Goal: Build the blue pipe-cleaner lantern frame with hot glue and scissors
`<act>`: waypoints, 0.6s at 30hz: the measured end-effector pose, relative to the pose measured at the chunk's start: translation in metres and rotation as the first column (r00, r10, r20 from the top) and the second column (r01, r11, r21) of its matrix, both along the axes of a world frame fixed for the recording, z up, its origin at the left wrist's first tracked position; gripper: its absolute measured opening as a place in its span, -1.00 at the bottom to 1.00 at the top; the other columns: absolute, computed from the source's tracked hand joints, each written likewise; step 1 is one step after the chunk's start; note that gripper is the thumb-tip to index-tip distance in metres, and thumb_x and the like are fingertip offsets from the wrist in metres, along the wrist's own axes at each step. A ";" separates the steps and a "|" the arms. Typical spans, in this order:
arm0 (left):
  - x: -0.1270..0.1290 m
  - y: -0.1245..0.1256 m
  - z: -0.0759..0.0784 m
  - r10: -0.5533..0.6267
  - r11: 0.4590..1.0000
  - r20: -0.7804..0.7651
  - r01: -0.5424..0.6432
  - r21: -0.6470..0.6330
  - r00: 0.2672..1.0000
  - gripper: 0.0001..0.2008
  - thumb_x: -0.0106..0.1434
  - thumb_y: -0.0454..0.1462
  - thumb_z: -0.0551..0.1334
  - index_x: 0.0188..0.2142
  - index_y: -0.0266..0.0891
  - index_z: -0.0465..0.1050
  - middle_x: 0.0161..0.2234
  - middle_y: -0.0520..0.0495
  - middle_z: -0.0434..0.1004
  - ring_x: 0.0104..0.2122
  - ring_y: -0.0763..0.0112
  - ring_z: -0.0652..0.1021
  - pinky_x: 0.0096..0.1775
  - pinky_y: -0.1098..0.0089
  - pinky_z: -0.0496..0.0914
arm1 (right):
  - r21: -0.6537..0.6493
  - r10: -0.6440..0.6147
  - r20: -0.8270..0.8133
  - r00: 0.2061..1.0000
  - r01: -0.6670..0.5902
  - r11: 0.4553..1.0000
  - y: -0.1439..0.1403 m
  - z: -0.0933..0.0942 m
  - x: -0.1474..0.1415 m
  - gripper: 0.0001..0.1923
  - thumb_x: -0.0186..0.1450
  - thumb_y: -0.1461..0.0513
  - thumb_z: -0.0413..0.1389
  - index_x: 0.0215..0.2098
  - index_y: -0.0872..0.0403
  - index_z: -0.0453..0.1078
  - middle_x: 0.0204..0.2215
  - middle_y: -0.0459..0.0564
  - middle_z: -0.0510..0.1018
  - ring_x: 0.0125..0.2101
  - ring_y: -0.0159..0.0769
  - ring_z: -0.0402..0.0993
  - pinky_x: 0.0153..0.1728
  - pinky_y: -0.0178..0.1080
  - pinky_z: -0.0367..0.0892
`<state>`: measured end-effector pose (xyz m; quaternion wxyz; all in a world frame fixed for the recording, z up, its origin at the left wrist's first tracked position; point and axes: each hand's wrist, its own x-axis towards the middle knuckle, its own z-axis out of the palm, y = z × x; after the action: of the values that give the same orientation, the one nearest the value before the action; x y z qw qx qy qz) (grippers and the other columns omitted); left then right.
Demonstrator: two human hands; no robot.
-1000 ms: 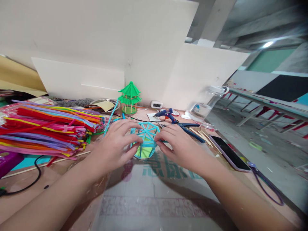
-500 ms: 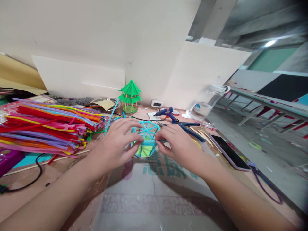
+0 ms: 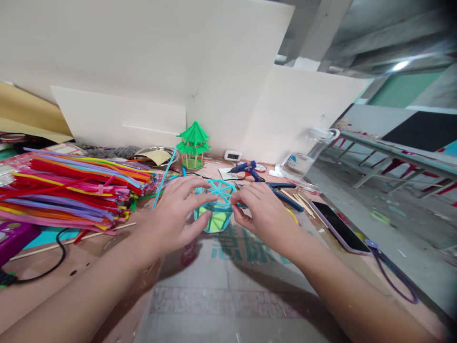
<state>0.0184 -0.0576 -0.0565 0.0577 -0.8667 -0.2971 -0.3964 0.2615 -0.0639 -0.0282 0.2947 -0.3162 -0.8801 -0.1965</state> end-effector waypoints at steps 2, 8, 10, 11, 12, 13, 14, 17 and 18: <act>0.005 -0.002 0.001 0.036 0.999 0.021 -0.036 0.008 0.999 -0.67 0.42 -0.22 0.25 0.15 -0.06 0.46 0.20 -0.16 0.46 0.25 0.09 0.43 0.29 -0.03 0.26 | 0.024 -0.011 0.014 1.000 0.011 1.000 0.001 0.001 0.002 -0.85 0.38 0.41 0.04 -0.31 0.08 0.35 -0.40 0.01 0.53 -0.30 -0.19 0.46 -0.17 -0.16 0.35; 0.009 0.014 -0.023 0.189 0.951 0.167 -0.139 -0.275 0.968 0.13 0.11 -0.02 0.52 0.49 -0.10 -0.09 0.44 -0.39 0.09 0.44 -0.15 0.19 0.34 -0.16 0.24 | 0.054 -0.032 0.006 0.999 0.032 0.998 0.007 0.010 0.015 -0.86 0.39 0.39 0.03 -0.28 0.05 0.34 -0.37 0.03 0.58 -0.28 -0.14 0.49 -0.17 -0.13 0.33; 0.008 0.021 -0.038 0.196 0.912 0.224 -0.094 -0.399 0.955 0.29 0.02 -0.05 0.56 0.52 -0.09 -0.25 0.47 -0.43 0.04 0.43 -0.19 0.22 0.32 -0.18 0.27 | 0.067 -0.054 -0.024 0.998 0.055 0.996 0.009 0.015 0.022 -0.87 0.39 0.37 0.05 -0.28 0.04 0.34 -0.37 0.03 0.59 -0.29 -0.14 0.49 -0.18 -0.12 0.31; 0.009 0.024 -0.045 0.189 0.887 0.252 -0.055 -0.459 0.949 0.33 0.02 -0.07 0.56 0.52 -0.10 -0.31 0.46 -0.45 0.06 0.42 -0.19 0.23 0.31 -0.18 0.28 | 0.067 -0.063 -0.035 0.997 0.065 0.996 0.010 0.017 0.025 -0.88 0.40 0.36 0.06 -0.28 0.03 0.34 -0.37 0.03 0.59 -0.28 -0.13 0.49 -0.17 -0.12 0.31; 0.010 0.024 -0.049 0.182 0.860 0.281 -0.014 -0.511 0.942 0.34 0.01 -0.10 0.56 0.52 -0.11 -0.34 0.44 -0.45 0.13 0.40 -0.18 0.28 0.29 -0.17 0.32 | 0.068 -0.069 -0.045 0.997 0.072 0.995 0.010 0.019 0.028 -0.88 0.40 0.35 0.08 -0.29 0.03 0.34 -0.37 0.03 0.60 -0.28 -0.12 0.49 -0.17 -0.12 0.30; 0.012 0.024 -0.053 0.167 0.828 0.308 0.036 -0.559 0.937 0.32 0.03 -0.13 0.55 0.52 -0.11 -0.33 0.41 -0.44 0.21 0.37 -0.15 0.35 0.27 -0.14 0.36 | 0.069 -0.071 -0.057 0.996 0.075 0.995 0.010 0.021 0.030 -0.88 0.40 0.34 0.08 -0.29 0.03 0.33 -0.37 0.03 0.60 -0.27 -0.11 0.49 -0.17 -0.11 0.30; 0.014 0.023 -0.054 0.146 0.798 0.340 0.092 -0.596 0.929 0.27 0.06 -0.17 0.52 0.52 -0.10 -0.31 0.37 -0.42 0.29 0.32 -0.11 0.42 0.24 -0.10 0.41 | 0.067 -0.069 -0.067 0.995 0.074 0.995 0.010 0.023 0.032 -0.89 0.41 0.34 0.09 -0.29 0.03 0.33 -0.36 0.03 0.60 -0.27 -0.11 0.50 -0.17 -0.11 0.30; 0.024 0.022 -0.053 0.081 0.746 0.433 0.233 -0.624 0.898 0.09 0.15 -0.25 0.45 0.50 -0.06 -0.16 0.30 -0.34 0.42 0.21 0.02 0.55 0.18 0.02 0.49 | 0.059 -0.058 -0.098 0.993 0.064 0.996 0.009 0.026 0.034 -0.89 0.41 0.33 0.09 -0.29 0.03 0.33 -0.33 0.05 0.62 -0.26 -0.10 0.50 -0.16 -0.11 0.30; 0.027 0.024 -0.052 0.075 0.747 0.451 0.250 -0.617 0.889 0.05 0.15 -0.25 0.45 0.49 -0.06 -0.11 0.30 -0.33 0.42 0.21 0.04 0.55 0.19 0.03 0.48 | 0.054 -0.054 -0.107 0.993 0.060 0.997 0.008 0.027 0.034 -0.89 0.41 0.33 0.08 -0.29 0.03 0.33 -0.33 0.05 0.62 -0.25 -0.11 0.50 -0.16 -0.12 0.30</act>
<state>0.0458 -0.0332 -0.1088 -0.3409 -0.7284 -0.3805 -0.4566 0.2953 -0.0561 -0.0011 0.3438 -0.3423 -0.8481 -0.2131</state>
